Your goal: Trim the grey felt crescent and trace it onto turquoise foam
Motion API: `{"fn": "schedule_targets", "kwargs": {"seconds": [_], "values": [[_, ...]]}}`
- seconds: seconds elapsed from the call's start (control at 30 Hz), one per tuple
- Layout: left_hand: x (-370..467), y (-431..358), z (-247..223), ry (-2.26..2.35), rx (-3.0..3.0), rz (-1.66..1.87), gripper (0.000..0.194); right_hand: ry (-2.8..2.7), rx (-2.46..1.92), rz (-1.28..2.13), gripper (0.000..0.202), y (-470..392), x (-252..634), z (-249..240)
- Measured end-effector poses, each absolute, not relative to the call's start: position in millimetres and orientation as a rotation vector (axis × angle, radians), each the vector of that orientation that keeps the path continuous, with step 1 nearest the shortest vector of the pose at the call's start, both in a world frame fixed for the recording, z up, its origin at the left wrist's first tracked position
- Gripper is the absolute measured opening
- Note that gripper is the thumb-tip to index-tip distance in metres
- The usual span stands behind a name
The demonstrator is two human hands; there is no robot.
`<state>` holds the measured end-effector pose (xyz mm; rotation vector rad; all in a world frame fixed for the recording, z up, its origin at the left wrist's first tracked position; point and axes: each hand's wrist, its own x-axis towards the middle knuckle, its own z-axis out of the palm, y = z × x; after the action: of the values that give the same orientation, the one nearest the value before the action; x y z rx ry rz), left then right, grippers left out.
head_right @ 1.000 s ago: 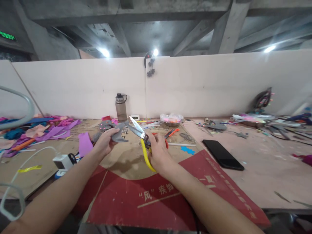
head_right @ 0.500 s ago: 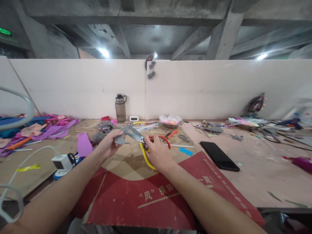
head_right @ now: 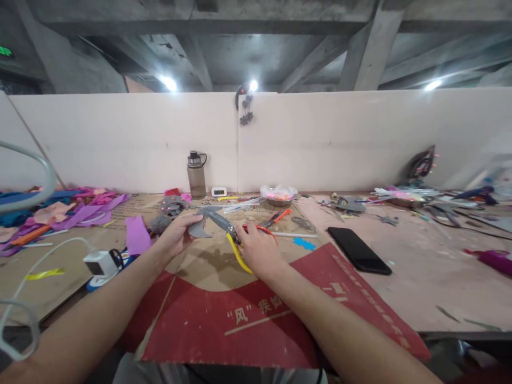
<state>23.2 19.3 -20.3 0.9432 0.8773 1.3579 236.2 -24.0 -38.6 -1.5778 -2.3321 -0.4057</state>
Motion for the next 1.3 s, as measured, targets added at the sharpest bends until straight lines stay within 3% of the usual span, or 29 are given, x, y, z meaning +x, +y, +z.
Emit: {"fn": "schedule_targets", "kwargs": {"seconds": [0.23, 0.37, 0.8, 1.3], "values": [[14.2, 29.1, -31.4, 0.987, 1.017, 1.425, 0.018, -2.106, -1.207, 0.016, 0.043, -10.9, 247.0, -48.3], [15.0, 29.4, -32.0, 0.952, 1.015, 1.366, 0.023, -2.051, -1.206, 0.105, 0.047, -7.9, 249.5, -50.3], [24.2, 19.5, -26.1, 0.807, 1.201, 1.260, 0.025, -2.224, -1.565, -0.292, 0.044, -16.0, 243.9, -47.1], [28.3, 16.7, -23.2, 0.819, 1.166, 1.286, 0.024, -2.294, -1.537, -0.310, 0.046, -18.7, 239.8, -47.3]]}}
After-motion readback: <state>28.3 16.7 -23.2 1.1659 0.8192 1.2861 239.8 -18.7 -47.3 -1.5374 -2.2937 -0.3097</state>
